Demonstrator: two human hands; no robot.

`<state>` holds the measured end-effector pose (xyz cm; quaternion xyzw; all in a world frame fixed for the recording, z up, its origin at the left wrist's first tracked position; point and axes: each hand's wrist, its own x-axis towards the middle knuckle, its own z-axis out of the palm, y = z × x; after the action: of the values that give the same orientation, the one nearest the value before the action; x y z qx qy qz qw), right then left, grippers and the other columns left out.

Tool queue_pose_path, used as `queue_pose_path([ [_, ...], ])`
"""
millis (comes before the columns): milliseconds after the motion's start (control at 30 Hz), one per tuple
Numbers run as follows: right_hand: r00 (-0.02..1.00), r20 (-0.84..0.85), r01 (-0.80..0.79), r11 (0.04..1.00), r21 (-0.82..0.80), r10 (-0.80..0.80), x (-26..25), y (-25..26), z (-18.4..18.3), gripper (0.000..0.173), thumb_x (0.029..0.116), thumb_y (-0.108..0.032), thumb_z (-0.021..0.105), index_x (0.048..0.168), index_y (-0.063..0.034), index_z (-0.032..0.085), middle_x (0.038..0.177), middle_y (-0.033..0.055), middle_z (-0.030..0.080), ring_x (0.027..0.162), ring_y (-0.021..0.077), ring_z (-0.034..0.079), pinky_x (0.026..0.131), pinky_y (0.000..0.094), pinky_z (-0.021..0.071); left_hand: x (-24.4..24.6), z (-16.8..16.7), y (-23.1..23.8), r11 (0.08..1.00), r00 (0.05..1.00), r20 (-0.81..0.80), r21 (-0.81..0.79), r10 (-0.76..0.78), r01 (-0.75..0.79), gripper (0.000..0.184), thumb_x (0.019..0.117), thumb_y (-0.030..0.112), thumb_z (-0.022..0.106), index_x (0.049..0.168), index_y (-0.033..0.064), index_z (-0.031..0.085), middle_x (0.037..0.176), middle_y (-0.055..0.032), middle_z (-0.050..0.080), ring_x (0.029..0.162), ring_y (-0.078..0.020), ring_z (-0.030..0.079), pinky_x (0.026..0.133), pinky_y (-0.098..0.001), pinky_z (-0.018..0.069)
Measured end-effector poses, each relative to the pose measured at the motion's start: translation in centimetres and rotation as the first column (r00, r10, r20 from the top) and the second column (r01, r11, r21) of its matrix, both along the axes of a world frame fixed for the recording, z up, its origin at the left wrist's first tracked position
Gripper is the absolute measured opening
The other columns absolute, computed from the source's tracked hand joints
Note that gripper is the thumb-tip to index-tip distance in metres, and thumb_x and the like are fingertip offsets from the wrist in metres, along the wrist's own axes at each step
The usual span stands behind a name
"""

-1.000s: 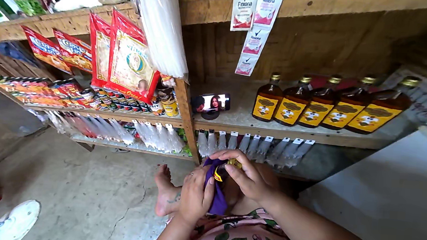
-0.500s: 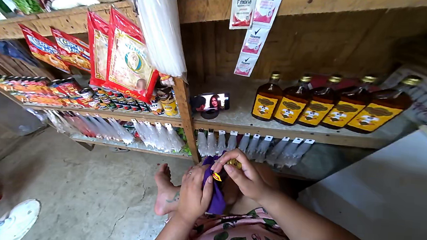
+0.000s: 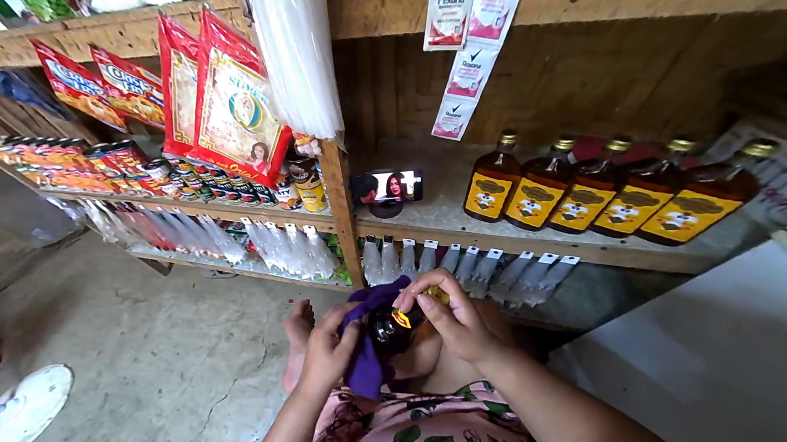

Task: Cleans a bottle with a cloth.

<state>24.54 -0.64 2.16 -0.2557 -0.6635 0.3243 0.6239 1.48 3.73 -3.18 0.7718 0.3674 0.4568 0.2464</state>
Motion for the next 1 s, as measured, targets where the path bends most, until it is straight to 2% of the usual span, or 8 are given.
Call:
queue_pose_path([
  [133, 1.000, -0.010, 0.015, 1.000, -0.015, -0.015, 0.1, -0.1, 0.2, 0.020, 0.1093, -0.025, 0.045, 0.115, -0.0076, 0.054, 0.097, 0.0031, 0.070, 0.098, 0.0145, 0.070, 0.095, 0.0370, 0.0572, -3.8, -2.6, 1.4, 0.975, 0.991, -0.053, -0.177, 0.125, -0.133, 0.031, 0.0939, 0.026, 0.055, 0.110, 0.0128, 0.077, 0.120, -0.0089, 0.071, 0.131, -0.0284, 0.053, 0.115, -0.0547, 0.0320],
  [167, 1.000, -0.009, 0.019, 1.000, -0.024, -0.020, 0.1, -0.1, 0.2, 0.020, 0.1094, -0.025, 0.045, 0.115, -0.0077, 0.054, 0.097, 0.0027, 0.070, 0.099, 0.0141, 0.070, 0.096, 0.0366, 0.0570, -4.6, -2.6, 1.4, 0.965, 0.985, -0.089, -0.208, 0.146, -0.162, 0.033, 0.0941, 0.028, 0.054, 0.113, 0.0133, 0.076, 0.127, -0.0125, 0.067, 0.132, -0.0309, 0.052, 0.112, -0.0541, 0.0366],
  [233, 1.000, -0.002, 0.021, 0.999, -0.035, -0.021, 0.1, -0.1, 0.2, 0.020, 0.1096, -0.025, 0.044, 0.115, -0.0082, 0.054, 0.098, 0.0026, 0.070, 0.099, 0.0143, 0.070, 0.096, 0.0369, 0.0570, -6.0, -1.9, 1.5, 0.948, 0.971, -0.156, -0.235, 0.180, -0.214, 0.037, 0.0973, 0.029, 0.053, 0.125, 0.0141, 0.073, 0.135, -0.0152, 0.063, 0.127, -0.0296, 0.057, 0.104, -0.0495, 0.0471],
  [333, 1.000, 0.006, 0.027, 0.999, -0.038, -0.027, 0.0, -0.1, 0.2, 0.020, 0.1094, -0.025, 0.045, 0.116, -0.0094, 0.055, 0.098, 0.0024, 0.071, 0.099, 0.0150, 0.070, 0.096, 0.0375, 0.0575, -7.8, -0.9, 1.7, 0.950, 0.963, -0.087, -0.164, 0.256, -0.267, 0.039, 0.0994, 0.023, 0.051, 0.131, 0.0071, 0.067, 0.120, -0.0165, 0.067, 0.111, -0.0237, 0.063, 0.094, -0.0406, 0.0528],
  [533, 0.999, 0.002, 0.037, 0.999, -0.040, -0.036, 0.0, 0.0, 0.2, 0.020, 0.1092, -0.028, 0.046, 0.116, -0.0124, 0.055, 0.098, 0.0011, 0.071, 0.098, 0.0155, 0.070, 0.096, 0.0379, 0.0577, -9.5, -1.6, 1.6, 0.935, 0.944, 0.161, -0.260, 0.289, -0.242, 0.051, 0.1080, 0.022, 0.040, 0.151, -0.0062, 0.039, 0.150, -0.0206, 0.050, 0.135, -0.0146, 0.052, 0.114, -0.0325, 0.0419],
  [667, 0.999, -0.011, 0.051, 0.998, -0.041, -0.052, 0.2, 0.1, 0.1, 0.020, 0.1094, -0.029, 0.045, 0.116, -0.0133, 0.056, 0.097, 0.0013, 0.072, 0.098, 0.0165, 0.071, 0.096, 0.0389, 0.0580, -10.5, -4.4, 1.9, 0.750, 0.964, 0.092, -0.648, 0.249, -0.132, 0.050, 0.1052, 0.027, 0.052, 0.150, 0.0067, 0.046, 0.142, -0.0147, 0.058, 0.124, -0.0190, 0.061, 0.105, -0.0409, 0.0499],
  [867, 0.998, -0.026, 0.056, 0.998, -0.026, -0.057, 0.5, 0.3, -0.2, 0.019, 0.1092, -0.032, 0.046, 0.116, -0.0166, 0.056, 0.096, 0.0012, 0.071, 0.096, 0.0163, 0.071, 0.095, 0.0376, 0.0583, -11.7, -6.4, 0.5, 0.565, 0.944, 0.019, -0.805, 0.331, -0.182, 0.100, 0.0902, 0.044, 0.071, 0.164, 0.0178, 0.009, 0.153, -0.0245, 0.043, 0.128, -0.0364, 0.057, 0.096, -0.0581, 0.0532],
  [1000, 0.998, -0.050, 0.046, 0.999, -0.022, -0.047, 0.5, 0.5, -0.5, 0.018, 0.1092, -0.030, 0.046, 0.117, -0.0184, 0.056, 0.094, 0.0017, 0.071, 0.095, 0.0178, 0.072, 0.094, 0.0389, 0.0588, -12.7, -6.5, -1.0, 0.481, 0.938, -0.044, -0.849, 0.343, -0.216, 0.099, 0.0913, 0.024, 0.076, 0.163, 0.0185, 0.009, 0.129, -0.0279, 0.060, 0.103, -0.0347, 0.069, 0.083, -0.0518, 0.0599],
])
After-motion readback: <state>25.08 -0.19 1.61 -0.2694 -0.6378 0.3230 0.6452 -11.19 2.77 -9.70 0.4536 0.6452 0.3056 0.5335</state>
